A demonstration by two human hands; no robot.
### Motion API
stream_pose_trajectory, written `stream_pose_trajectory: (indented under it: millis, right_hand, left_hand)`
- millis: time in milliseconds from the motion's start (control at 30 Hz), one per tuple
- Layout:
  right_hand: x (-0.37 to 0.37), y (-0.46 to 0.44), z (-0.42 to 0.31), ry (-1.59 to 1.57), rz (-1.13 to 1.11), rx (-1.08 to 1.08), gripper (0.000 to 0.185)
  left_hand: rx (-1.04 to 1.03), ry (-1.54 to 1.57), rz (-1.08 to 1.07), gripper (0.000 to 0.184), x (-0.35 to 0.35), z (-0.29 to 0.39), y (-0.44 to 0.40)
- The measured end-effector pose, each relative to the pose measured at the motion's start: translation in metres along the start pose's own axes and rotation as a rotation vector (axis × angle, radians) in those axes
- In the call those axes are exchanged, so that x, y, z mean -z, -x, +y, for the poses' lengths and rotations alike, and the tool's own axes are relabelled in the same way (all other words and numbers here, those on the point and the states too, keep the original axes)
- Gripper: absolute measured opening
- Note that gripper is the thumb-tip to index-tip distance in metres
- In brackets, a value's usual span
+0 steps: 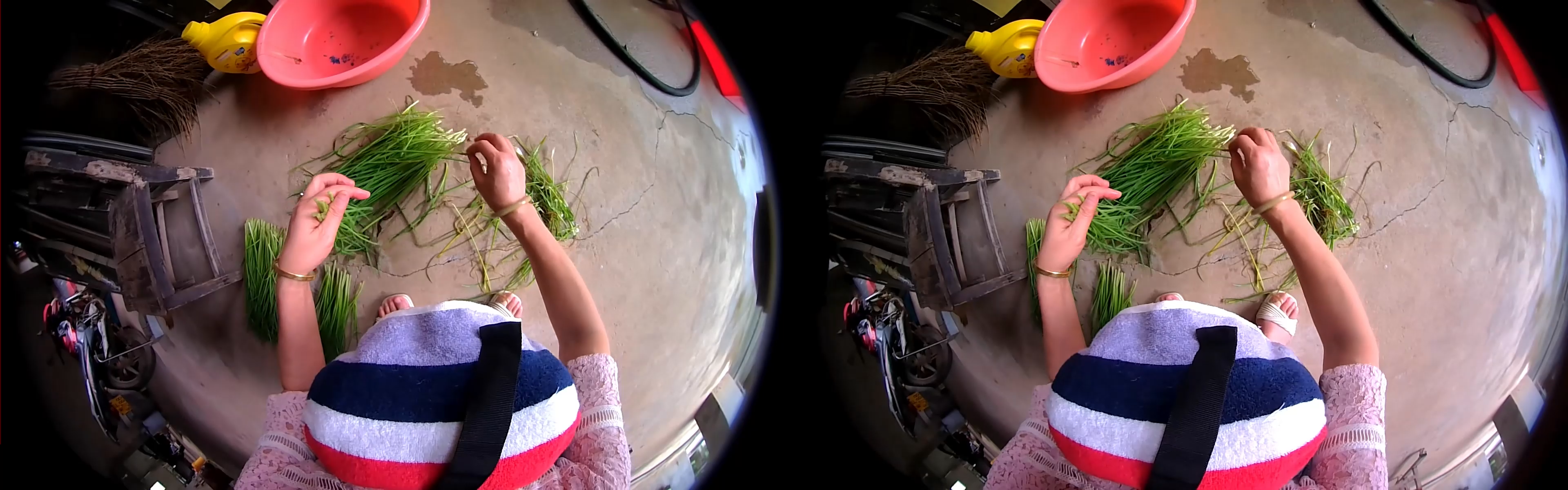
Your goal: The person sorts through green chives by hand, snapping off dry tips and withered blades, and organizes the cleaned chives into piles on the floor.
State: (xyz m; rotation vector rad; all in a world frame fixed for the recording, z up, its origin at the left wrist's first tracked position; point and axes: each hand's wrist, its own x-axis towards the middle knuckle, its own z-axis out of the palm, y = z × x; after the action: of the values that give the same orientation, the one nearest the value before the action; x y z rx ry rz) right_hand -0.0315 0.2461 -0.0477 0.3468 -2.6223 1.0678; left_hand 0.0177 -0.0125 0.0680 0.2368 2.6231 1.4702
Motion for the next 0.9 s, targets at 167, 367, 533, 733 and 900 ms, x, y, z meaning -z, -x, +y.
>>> stream_pose_trajectory:
  millis: [167,367,533,733,900]
  right_hand:
    - [0.031,0.009,-0.012,-0.368,0.009,-0.197,0.008]
    - [0.083,0.018,-0.006,-1.286,0.066,-0.759,0.012]
    - [0.088,0.025,-0.011,-1.303,0.113,-0.725,0.011]
    - [0.064,0.026,-0.042,-1.178,-0.005,-0.75,0.01]
    - [0.052,0.026,-0.056,-1.192,-0.083,-0.782,0.012]
  left_hand:
    - [-0.031,0.052,0.004,0.024,-0.001,0.001,0.002]
    - [0.22,0.149,-0.014,0.022,0.0,0.014,0.003]
    - [-0.016,0.071,0.125,0.011,-0.016,0.021,-0.006]
    - [-0.131,0.01,0.026,0.015,-0.052,0.052,-0.021]
    - [-0.173,-0.101,-0.025,0.012,-0.075,0.033,-0.03]
